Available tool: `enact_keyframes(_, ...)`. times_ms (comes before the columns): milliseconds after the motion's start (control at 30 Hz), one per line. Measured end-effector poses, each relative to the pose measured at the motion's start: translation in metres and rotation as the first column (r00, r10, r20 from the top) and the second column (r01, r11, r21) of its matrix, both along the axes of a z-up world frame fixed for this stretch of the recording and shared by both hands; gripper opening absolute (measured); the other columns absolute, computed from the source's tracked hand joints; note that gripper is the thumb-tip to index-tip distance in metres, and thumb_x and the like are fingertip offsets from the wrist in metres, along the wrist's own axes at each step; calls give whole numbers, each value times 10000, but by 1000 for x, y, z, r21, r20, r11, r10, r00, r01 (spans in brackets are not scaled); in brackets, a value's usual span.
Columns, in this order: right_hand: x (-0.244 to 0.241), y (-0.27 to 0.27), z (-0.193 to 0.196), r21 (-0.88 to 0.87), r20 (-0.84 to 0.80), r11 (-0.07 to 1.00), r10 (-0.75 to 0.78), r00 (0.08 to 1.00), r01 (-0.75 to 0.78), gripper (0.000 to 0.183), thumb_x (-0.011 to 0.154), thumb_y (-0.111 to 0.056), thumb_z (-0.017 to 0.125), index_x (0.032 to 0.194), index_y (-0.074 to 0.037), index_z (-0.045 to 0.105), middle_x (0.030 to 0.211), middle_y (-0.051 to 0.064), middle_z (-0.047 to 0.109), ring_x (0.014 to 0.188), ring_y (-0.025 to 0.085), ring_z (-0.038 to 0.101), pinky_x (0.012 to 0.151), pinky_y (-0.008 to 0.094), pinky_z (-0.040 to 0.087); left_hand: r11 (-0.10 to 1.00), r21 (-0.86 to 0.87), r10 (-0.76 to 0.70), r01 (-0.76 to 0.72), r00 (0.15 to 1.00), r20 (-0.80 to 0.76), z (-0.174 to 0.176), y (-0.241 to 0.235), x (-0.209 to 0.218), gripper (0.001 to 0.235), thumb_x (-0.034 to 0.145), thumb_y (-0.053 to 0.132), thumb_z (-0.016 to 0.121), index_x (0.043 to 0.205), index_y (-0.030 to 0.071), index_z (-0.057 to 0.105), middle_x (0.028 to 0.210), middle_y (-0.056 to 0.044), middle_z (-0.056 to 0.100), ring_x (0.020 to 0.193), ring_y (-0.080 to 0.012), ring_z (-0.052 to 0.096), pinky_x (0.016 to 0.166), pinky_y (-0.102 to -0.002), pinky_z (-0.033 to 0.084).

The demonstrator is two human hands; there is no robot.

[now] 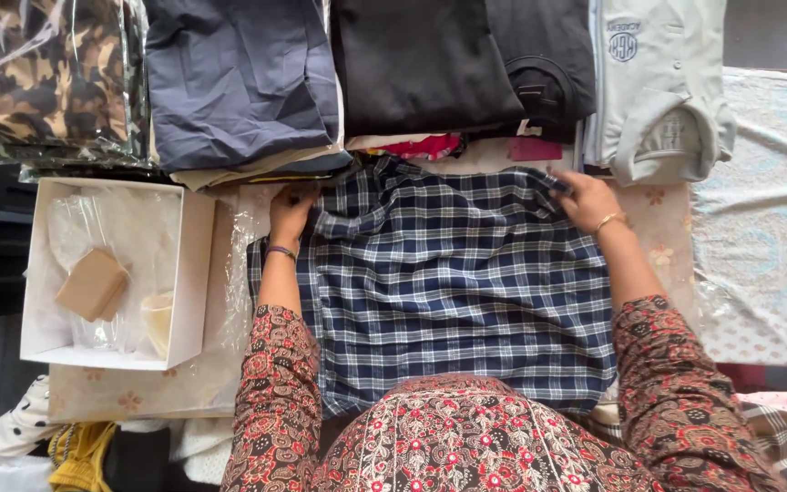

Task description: Folding different types of shirts on a table.

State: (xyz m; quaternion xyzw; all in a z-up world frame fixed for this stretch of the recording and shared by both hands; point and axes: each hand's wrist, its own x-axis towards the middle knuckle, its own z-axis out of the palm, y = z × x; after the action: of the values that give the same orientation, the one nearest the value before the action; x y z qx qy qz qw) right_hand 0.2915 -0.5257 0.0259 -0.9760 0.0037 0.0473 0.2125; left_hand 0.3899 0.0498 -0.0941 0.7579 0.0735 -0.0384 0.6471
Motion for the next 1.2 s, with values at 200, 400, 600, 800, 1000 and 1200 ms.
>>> enact_keyframes(200, 16, 10, 17, 361, 89, 920, -201, 976, 156, 216, 1020, -178, 645, 1196, -85, 728, 1061, 139, 729, 932, 270, 693, 831, 371, 539, 998, -10, -64, 63, 976, -209, 83, -8, -27, 250, 967, 223, 695, 1096, 27, 608, 805, -19, 636, 629, -149, 591, 549, -294, 429)
enact_keyframes(400, 62, 39, 113, 640, 462, 764, -306, 833, -74, 188, 1092, -25, 547, 1192, -28, 705, 1134, 71, 716, 1046, 131, 642, 959, 270, 515, 974, 144, -183, 176, 983, 35, 77, 8, -40, 394, 864, 153, 818, 1192, 47, 626, 974, -38, 639, 802, -121, 558, 689, -280, 472)
enact_keyframes(600, 7, 129, 214, 951, 306, 92, -136, 942, -296, 292, 961, -125, 473, 1160, -68, 679, 1219, 51, 689, 1224, 157, 631, 1134, 259, 470, 842, 537, -235, 61, 936, 262, 97, -15, -54, 510, 680, 131, 866, 1137, 43, 656, 1026, -155, 688, 918, -336, 646, 812, -434, 519)
enact_keyframes(800, -2, 144, 228, 647, 324, 519, 475, 818, -558, 379, 890, 42, 534, 1218, -67, 692, 1255, 139, 718, 962, 226, 770, 787, 336, 646, 729, 673, -52, -122, 971, 233, 67, -19, -57, 238, 822, 89, 764, 1016, 36, 637, 1043, -211, 694, 1009, -427, 638, 854, -460, 506)
enact_keyframes(1000, 47, 13, -9, 174, 45, 984, 40, 998, -47, 542, 793, 13, 592, 1328, -54, 645, 1207, 218, 682, 880, 375, 699, 792, 457, 565, 951, 271, 160, -145, 987, -34, 135, -35, -68, 243, 921, 98, 600, 1162, 78, 585, 989, -118, 659, 793, -393, 660, 756, -435, 518)
enact_keyframes(1200, 37, -9, -29, -163, -26, 987, -20, 999, 15, 366, 805, -151, 729, 1154, -92, 634, 1081, 209, 684, 985, 424, 664, 851, 503, 544, 882, 456, -69, -118, 926, 371, 87, -11, -53, 230, 863, -23, 630, 1081, -12, 559, 1084, -183, 592, 1027, -376, 599, 946, -435, 479)
